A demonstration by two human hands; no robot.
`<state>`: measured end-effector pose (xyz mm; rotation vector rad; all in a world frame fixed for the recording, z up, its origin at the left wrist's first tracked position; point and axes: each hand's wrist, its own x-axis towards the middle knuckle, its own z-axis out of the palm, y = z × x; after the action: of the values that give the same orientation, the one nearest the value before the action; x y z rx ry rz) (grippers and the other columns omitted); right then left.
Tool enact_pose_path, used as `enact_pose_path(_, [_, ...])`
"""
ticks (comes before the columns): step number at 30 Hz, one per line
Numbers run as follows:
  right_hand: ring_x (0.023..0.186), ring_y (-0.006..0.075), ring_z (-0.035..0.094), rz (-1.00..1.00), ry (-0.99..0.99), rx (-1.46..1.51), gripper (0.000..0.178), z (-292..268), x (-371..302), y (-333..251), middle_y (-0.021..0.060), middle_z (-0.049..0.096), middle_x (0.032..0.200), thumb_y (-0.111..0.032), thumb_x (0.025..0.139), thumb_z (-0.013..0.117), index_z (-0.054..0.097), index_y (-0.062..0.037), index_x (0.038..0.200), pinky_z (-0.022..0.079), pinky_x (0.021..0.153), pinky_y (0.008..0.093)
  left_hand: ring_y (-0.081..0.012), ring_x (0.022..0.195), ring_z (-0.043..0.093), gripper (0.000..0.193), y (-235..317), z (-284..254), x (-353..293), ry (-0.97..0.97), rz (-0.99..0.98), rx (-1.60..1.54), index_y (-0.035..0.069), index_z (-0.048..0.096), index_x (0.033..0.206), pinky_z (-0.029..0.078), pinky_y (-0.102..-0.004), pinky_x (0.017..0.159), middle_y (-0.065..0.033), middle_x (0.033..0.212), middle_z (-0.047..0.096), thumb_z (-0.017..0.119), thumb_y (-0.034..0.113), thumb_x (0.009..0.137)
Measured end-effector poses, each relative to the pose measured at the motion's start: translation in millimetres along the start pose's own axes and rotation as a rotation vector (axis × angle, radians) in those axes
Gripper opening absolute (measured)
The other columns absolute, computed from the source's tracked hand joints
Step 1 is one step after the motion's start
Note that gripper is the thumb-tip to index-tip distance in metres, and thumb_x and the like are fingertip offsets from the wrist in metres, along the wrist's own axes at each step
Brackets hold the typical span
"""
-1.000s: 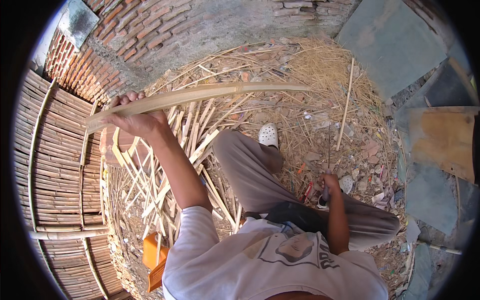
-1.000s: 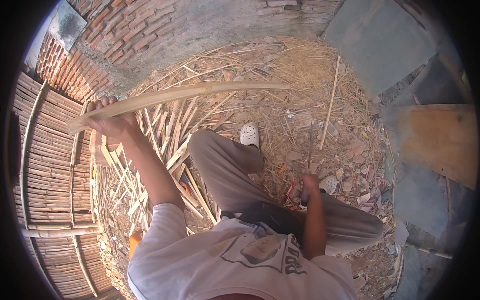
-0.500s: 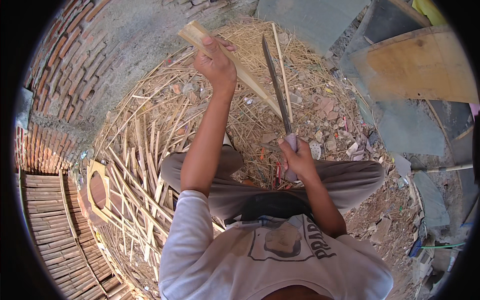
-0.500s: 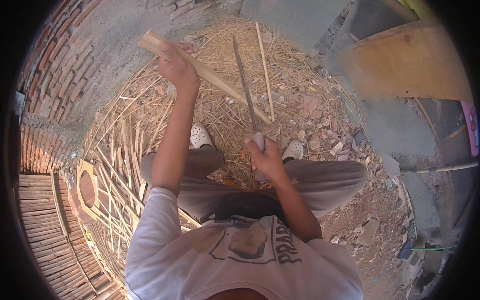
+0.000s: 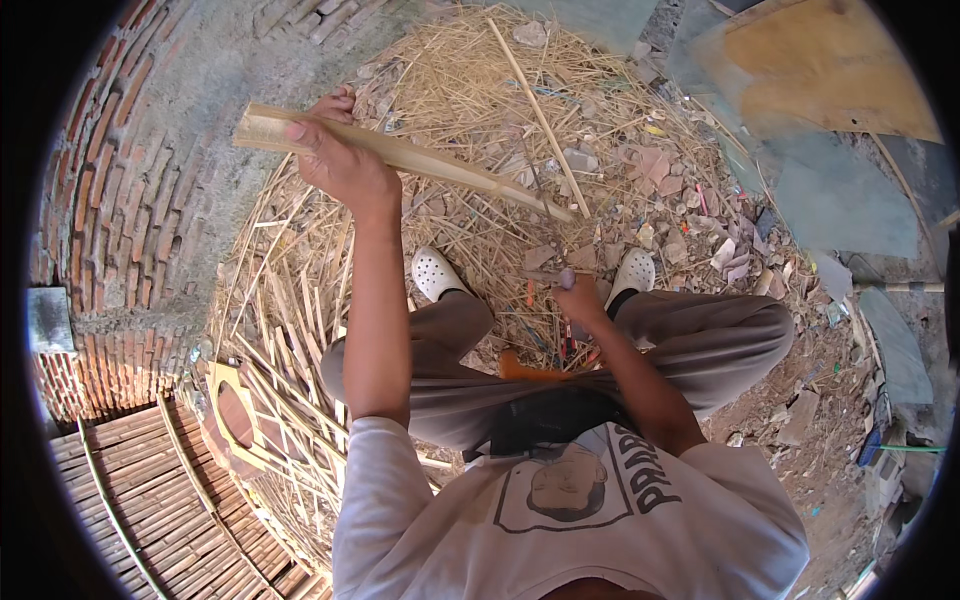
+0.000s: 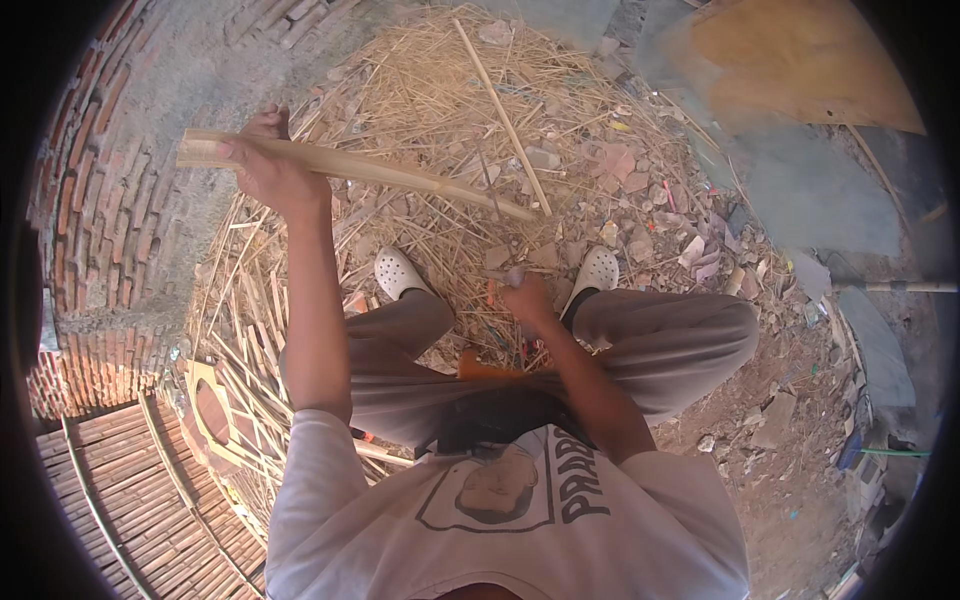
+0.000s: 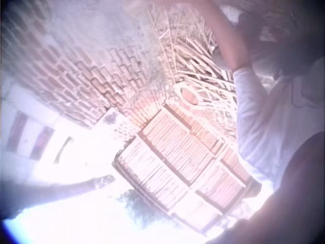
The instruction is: The person sits on the ground and uses a red utility knife to shave and smooth a long bamboo stick. They hold the stick with their left hand and scrape along its length with the knife in their right hand, removing thin strips of material.
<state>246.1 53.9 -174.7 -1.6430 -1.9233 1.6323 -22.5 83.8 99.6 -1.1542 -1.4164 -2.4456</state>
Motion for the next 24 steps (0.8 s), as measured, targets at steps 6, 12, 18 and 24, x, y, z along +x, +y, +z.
enact_pose_path(6, [0.066, 0.0377, 0.062, -0.235, -0.021, 0.154, 0.021, -14.2, -29.7, -68.5, 0.0202, 0.063, 0.07, -0.016, 0.075, 0.065, 0.061, 0.0038, 0.08, 0.048, 0.062, 0.0422, -0.0271, 0.102, 0.058, 0.066, -1.0, 7.9, -4.3, -0.008, 0.001, 0.053, 0.002, 0.05, 0.088, 0.046, -0.046, 0.101, -0.0145, 0.101, 0.055, 0.03, 0.064, 0.096])
enact_pose_path(12, [0.067, 0.0402, 0.061, -0.373, -0.037, 0.306, 0.019, 1.8, -30.7, -109.4, 0.0211, 0.062, 0.069, -0.015, 0.074, 0.065, 0.06, 0.0032, 0.078, 0.048, 0.063, 0.0439, -0.0278, 0.1, 0.056, 0.065, 3.0, 7.9, -6.0, 0.045, -0.029, 0.042, 0.004, 0.049, 0.086, 0.046, -0.0469, 0.1, -0.0106, 0.093, 0.052, 0.03, 0.065, 0.095])
enact_pose_path(18, [0.064, 0.0334, 0.065, 0.209, -0.101, -0.029, 0.024, 36.7, 85.6, 129.2, 0.0219, 0.063, 0.071, -0.013, 0.075, 0.065, 0.062, 0.0099, 0.083, 0.048, 0.058, 0.044, -0.0273, 0.099, 0.054, 0.062, -12.1, -17.0, 8.5, 0.13, -0.072, 0.095, 0.006, 0.046, 0.079, 0.046, -0.048, 0.1, -0.0097, 0.087, 0.05, 0.031, 0.063, 0.096])
enact_pose_path(24, [0.064, 0.0367, 0.064, 0.038, 0.07, -0.009, 0.029, 36.6, 46.3, 45.4, 0.023, 0.063, 0.072, -0.019, 0.071, 0.068, 0.063, 0.0078, 0.083, 0.049, 0.06, 0.0461, -0.0262, 0.095, 0.053, 0.061, -11.9, -16.8, 1.5, 0.125, -0.057, 0.061, 0.006, 0.045, 0.076, 0.046, -0.0474, 0.099, -0.0096, 0.086, 0.05, 0.032, 0.062, 0.097])
